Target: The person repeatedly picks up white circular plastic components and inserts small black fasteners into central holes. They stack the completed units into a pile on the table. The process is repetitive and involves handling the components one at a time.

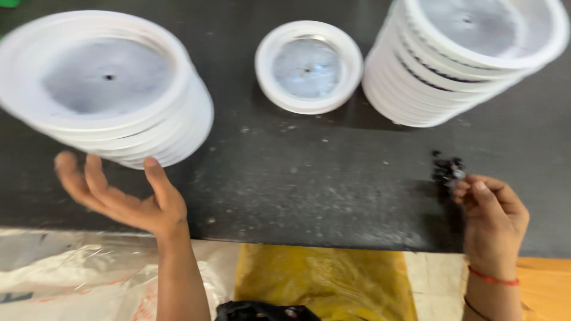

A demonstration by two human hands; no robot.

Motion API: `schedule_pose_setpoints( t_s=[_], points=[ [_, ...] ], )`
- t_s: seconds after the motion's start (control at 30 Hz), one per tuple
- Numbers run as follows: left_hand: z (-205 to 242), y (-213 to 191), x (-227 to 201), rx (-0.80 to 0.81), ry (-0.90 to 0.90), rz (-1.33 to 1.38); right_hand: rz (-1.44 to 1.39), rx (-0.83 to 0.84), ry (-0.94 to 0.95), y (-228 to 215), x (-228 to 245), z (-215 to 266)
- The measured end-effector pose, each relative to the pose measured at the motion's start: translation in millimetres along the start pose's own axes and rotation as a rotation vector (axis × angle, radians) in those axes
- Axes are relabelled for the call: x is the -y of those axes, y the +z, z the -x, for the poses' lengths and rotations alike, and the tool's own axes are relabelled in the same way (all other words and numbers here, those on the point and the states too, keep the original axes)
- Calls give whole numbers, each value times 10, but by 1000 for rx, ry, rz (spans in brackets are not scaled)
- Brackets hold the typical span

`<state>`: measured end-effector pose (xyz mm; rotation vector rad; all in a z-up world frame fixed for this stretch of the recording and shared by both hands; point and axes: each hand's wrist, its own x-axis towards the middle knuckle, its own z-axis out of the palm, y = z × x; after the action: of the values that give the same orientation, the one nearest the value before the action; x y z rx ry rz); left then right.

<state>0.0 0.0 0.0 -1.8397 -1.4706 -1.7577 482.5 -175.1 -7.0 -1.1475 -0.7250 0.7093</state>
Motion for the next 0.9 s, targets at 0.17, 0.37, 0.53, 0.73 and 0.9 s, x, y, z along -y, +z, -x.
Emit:
schedule_pose_setpoints(
  t_s=[0.17, 0.37, 0.53, 0.73, 0.9],
  points=[
    [172, 320, -828, 253, 164, 43, 406, -186, -121, -210, -76, -157],
    [-101, 1021, -1163, 547, 371, 155, 636, -159, -188, -125, -108, -166],
    [-266, 1591, -1081, 646, 417, 93, 656, -171, -215, -94, -103, -153],
    [-151, 1760, -967, 578, 509, 134, 707, -144, -180, -104, -90, -144],
    [-224, 1760, -1038, 498, 550, 176, 656, -139, -169, -84, -72, -149]
  ],
)
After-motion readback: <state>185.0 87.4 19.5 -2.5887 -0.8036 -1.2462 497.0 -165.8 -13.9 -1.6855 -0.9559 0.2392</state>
